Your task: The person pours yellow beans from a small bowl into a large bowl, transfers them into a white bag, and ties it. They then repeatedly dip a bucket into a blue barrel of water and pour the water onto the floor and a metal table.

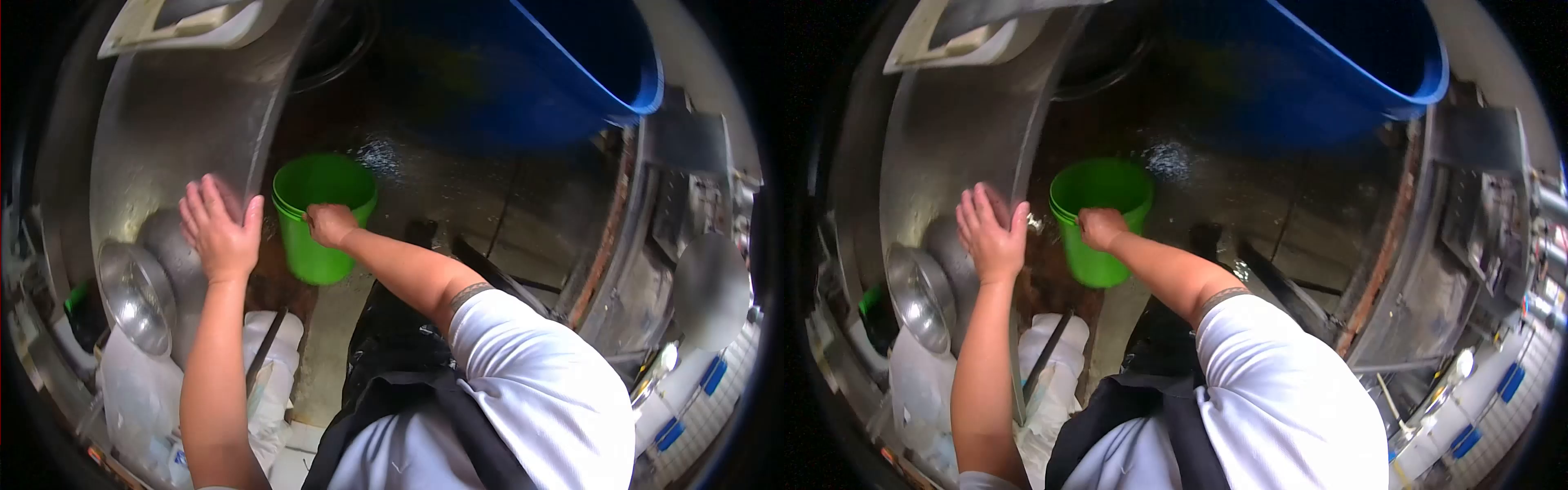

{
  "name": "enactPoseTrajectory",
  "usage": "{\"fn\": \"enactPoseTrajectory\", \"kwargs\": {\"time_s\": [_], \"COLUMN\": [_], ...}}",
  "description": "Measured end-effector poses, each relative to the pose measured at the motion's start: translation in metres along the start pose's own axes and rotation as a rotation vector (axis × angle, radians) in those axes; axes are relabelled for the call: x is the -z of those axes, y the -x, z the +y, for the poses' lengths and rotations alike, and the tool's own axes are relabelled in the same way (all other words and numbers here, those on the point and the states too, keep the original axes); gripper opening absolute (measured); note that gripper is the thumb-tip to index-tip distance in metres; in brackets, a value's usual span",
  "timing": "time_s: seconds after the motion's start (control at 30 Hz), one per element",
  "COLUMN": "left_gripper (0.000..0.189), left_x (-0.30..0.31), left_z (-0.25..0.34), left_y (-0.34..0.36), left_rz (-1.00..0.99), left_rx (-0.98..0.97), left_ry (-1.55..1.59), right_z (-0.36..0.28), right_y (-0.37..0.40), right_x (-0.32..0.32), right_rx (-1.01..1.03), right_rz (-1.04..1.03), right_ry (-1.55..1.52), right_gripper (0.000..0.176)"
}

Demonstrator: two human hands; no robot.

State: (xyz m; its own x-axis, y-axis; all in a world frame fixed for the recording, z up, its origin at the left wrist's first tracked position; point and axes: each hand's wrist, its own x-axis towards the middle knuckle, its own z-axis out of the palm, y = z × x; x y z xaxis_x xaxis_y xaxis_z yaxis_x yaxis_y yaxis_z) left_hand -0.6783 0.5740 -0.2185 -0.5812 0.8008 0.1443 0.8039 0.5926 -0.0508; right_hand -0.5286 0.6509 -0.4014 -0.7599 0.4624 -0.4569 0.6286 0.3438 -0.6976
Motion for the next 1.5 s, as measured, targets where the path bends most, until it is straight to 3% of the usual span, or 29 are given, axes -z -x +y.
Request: {"fn": "enactPoseTrajectory", "kwargs": {"time_s": [0.07,0.13,0.2,0.27,0.33,0.4,0.47,0.5,0.6,0.67,0.73,0.83,0.87,0.9,0.93,1.0,1.03,1.07,1.1,1.17,1.27,1.5], "left_gripper": [0.089,0.088,0.087,0.087,0.086,0.086,0.086,0.086,0.086,0.087,0.086,0.086,0.087,0.087,0.088,0.089,0.089,0.09,0.091,0.091,0.09,0.08], "left_x": [-0.004,-0.008,-0.01,-0.012,-0.013,-0.015,-0.017,-0.017,-0.015,-0.014,-0.013,-0.018,-0.016,-0.015,-0.015,-0.016,-0.017,-0.016,-0.014,-0.014,-0.012,-0.019], "left_z": [0.0,0.005,0.002,0.004,0.006,0.005,0.005,0.005,0.005,0.007,0.009,0.005,0.007,0.007,0.005,0.002,0.002,0.005,0.006,0.012,0.019,0.025], "left_y": [0.0,-0.003,0.0,-0.005,-0.005,-0.006,-0.006,-0.005,-0.005,-0.006,-0.006,-0.007,-0.007,-0.009,-0.011,-0.014,-0.013,-0.011,-0.007,-0.013,-0.014,-0.014], "left_rz": [-0.002,-0.011,-0.004,-0.006,-0.011,-0.015,-0.015,-0.013,-0.008,-0.005,-0.042,-0.039,-0.045,-0.041,-0.035,-0.037,-0.031,-0.035,-0.039,-0.023,-0.037,-0.061], "left_rx": [0.0,0.014,0.01,-0.006,0.01,0.008,0.009,0.012,0.019,0.023,0.042,0.043,0.043,0.045,0.035,0.034,0.038,0.033,0.028,0.015,0.0,-0.03], "left_ry": [-0.024,-0.041,-0.041,-0.04,-0.047,-0.048,-0.047,-0.043,-0.042,-0.045,-0.061,-0.043,-0.039,-0.041,-0.032,-0.046,-0.052,-0.036,-0.02,-0.004,0.019,-0.027], "right_z": [0.014,0.05,0.115,0.229,0.28,0.311,0.304,0.267,0.275,0.269,0.246,0.18,0.163,0.154,0.115,0.069,0.06,0.043,0.035,0.031,0.038,0.037], "right_y": [0.017,0.033,0.039,0.033,0.073,0.108,0.147,0.172,0.181,0.173,0.154,0.128,0.116,0.098,0.096,0.084,0.083,0.094,0.106,0.133,0.201,0.368], "right_x": [0.023,0.035,0.042,0.019,0.067,0.13,0.19,0.221,0.235,0.222,0.192,0.151,0.125,0.107,0.103,0.07,0.051,0.048,0.04,0.038,0.049,0.096], "right_rx": [-0.162,-0.436,-0.513,-0.441,-0.466,-0.687,-0.804,-0.781,-0.756,-0.677,-0.679,-0.608,-0.555,-0.477,-0.411,-0.338,-0.269,-0.205,-0.196,0.037,0.191,0.356], "right_rz": [0.041,0.247,0.168,0.188,0.381,0.473,0.58,0.608,0.623,0.598,0.552,0.319,0.351,0.163,0.108,0.099,0.075,0.033,0.033,0.071,0.188,0.549], "right_ry": [-0.073,-0.317,-0.284,-0.072,-0.222,-0.586,-0.902,-0.975,-1.02,-0.885,-0.935,-0.804,-0.574,-0.619,-0.575,-0.203,-0.155,-0.086,-0.086,0.125,0.279,0.378], "right_gripper": [0.033,0.04,0.047,0.046,0.039,0.04,0.042,0.052,0.051,0.052,0.053,0.07,0.069,0.07,0.066,0.067,0.065,0.05,0.05,0.034,0.022,0.018]}}
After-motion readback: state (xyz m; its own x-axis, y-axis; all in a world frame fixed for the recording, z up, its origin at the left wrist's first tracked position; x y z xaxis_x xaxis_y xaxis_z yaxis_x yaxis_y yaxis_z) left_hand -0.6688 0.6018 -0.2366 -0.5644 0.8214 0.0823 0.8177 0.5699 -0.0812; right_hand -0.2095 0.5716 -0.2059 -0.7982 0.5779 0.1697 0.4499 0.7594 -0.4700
